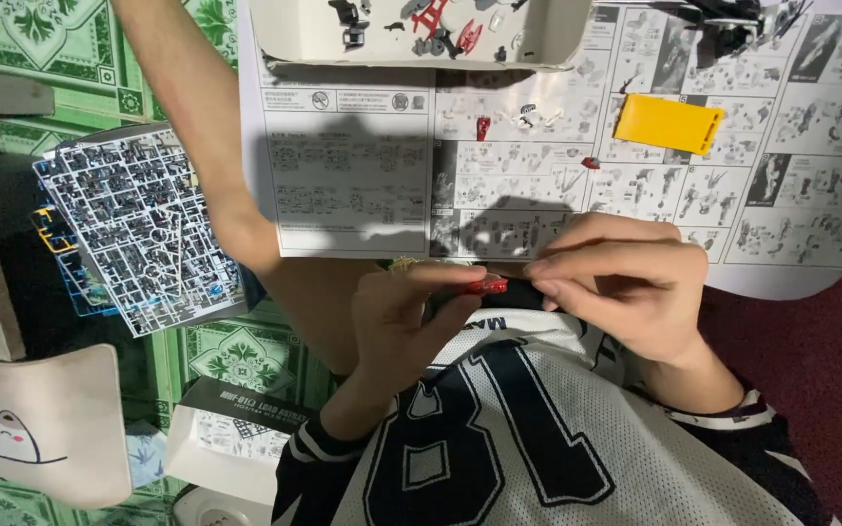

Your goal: The person assembles small plastic model kit parts by hand, following an instruction manual. They pick up red and white pieces, connect them, and occasionally refer to the manual while seated on the floor.

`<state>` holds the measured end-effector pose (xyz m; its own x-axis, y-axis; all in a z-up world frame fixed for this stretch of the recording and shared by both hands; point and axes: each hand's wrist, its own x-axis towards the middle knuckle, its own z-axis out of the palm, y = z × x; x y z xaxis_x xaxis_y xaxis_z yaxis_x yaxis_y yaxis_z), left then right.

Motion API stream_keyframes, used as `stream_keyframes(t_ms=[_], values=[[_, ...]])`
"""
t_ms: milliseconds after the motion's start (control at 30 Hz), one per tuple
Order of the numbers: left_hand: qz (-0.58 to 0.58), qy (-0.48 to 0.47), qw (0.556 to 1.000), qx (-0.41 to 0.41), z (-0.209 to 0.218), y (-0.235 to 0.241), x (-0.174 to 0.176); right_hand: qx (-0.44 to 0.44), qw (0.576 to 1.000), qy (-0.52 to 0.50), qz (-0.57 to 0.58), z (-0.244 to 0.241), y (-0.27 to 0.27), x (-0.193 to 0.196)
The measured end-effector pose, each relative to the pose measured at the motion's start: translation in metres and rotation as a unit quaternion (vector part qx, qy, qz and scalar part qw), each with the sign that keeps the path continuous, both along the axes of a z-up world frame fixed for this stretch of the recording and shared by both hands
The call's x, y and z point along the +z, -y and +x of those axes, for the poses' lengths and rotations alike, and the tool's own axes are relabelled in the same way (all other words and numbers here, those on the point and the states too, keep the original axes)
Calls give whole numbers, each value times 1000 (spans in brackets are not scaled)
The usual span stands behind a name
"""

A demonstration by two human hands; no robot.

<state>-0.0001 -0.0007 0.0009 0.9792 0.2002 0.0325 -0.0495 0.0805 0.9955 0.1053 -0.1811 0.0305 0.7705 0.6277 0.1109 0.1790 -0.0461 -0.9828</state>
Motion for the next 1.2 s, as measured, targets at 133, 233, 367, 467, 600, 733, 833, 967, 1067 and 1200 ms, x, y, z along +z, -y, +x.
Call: stream_keyframes(t_ms=[133, 233, 367, 467, 600, 733, 833, 967, 1067, 1200], values=[[-52, -9, 999, 6, -1, 1, -1, 8, 999, -36, -17, 2, -1, 4], [-56, -21, 998, 11, 0, 2, -1, 5, 999, -38, -21, 1, 1, 3], [-56, -18, 998, 13, 2, 3, 1, -24, 998, -39, -38, 1, 1, 3], [-23, -30, 999, 9, 2, 2, 1, -41, 997, -67, -20, -2, 3, -4], [-11, -26, 1000, 9, 3, 2, 2, -36, 998, -51, -18, -1, 3, -3], [-4, -9, 1000, -19, 8, 3, 7, -47, 994, 95, -1, -2, 2, -9], [-25, 27, 999, -37, 14, 7, 12, -53, 981, 183, 24, -1, -2, -10], [-25, 34, 998, -40, 14, 10, 9, -34, 967, 252, 15, 3, -6, -2], [-23, 26, 999, -35, 12, 5, 5, -6, 966, 252, 60, 1, 25, -52], [-7, -11, 1000, 2, 3, -7, 4, -47, 967, 249, 25, 9, 38, -51]])
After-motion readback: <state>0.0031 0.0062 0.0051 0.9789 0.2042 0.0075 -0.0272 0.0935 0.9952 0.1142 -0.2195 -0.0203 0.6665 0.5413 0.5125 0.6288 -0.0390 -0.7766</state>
